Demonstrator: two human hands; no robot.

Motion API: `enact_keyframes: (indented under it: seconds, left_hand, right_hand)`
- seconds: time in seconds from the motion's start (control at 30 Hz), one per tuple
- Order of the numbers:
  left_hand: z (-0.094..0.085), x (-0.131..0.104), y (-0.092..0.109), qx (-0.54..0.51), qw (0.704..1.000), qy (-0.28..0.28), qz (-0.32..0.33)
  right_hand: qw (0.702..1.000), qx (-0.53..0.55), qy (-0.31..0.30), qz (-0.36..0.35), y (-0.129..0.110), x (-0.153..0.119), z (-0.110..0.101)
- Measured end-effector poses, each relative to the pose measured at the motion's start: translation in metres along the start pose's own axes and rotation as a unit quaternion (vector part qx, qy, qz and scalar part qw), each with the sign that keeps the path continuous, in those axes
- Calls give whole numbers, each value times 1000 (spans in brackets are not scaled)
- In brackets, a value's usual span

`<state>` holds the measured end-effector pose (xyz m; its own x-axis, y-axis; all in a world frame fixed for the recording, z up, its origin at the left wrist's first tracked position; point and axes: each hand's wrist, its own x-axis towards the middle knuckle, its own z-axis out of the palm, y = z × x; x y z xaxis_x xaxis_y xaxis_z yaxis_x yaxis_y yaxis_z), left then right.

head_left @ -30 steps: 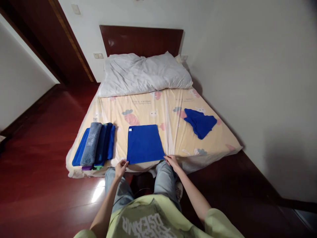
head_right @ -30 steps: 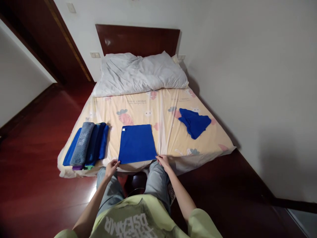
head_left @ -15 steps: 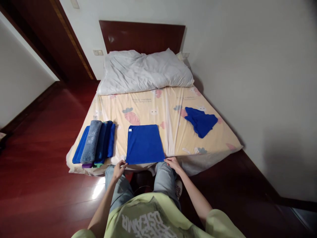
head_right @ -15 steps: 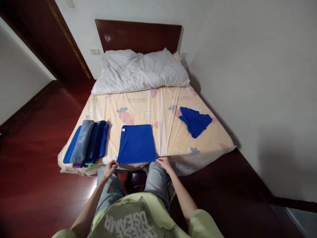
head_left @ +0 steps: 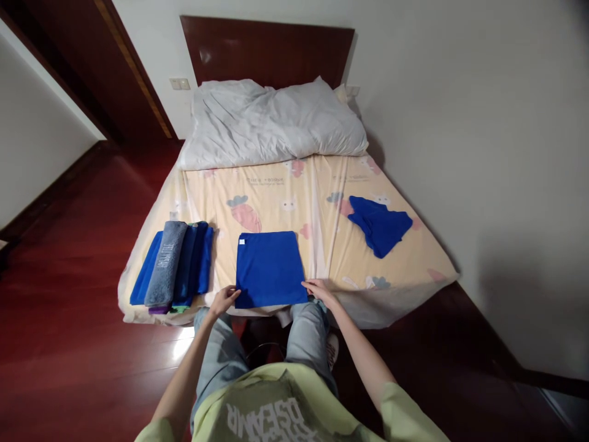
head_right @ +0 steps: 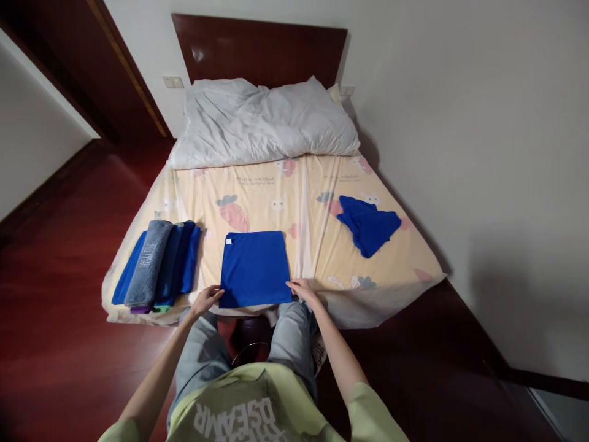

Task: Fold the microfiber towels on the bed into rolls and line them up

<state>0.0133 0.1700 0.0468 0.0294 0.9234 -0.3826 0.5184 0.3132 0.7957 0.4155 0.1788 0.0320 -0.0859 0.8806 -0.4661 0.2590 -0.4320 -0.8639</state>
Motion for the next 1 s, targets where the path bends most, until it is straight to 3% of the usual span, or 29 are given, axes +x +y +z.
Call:
enact_keyframes:
  seconds: [0.33, 0.57, 0.73, 0.83, 1.0]
  left_hand:
    - [-24, 118, 51, 3, 1000, 22, -11]
    - [-34, 189, 73, 88, 992, 78, 39]
    - [-44, 219, 87, 98, 988, 114, 35]
    - [-49, 226, 93, 129, 983, 121, 56]
    - [-55, 228, 102, 131, 987, 73, 57]
  right_hand:
    - [982, -166, 62, -62, -57, 113, -5]
    - [943, -259, 184, -99, -84, 173, -6]
    - [940, -201, 214, -175, -95, 206, -15]
    - [941, -188, 189, -211, -99, 216, -20]
    - [973, -122, 107, -164, -103, 218, -25]
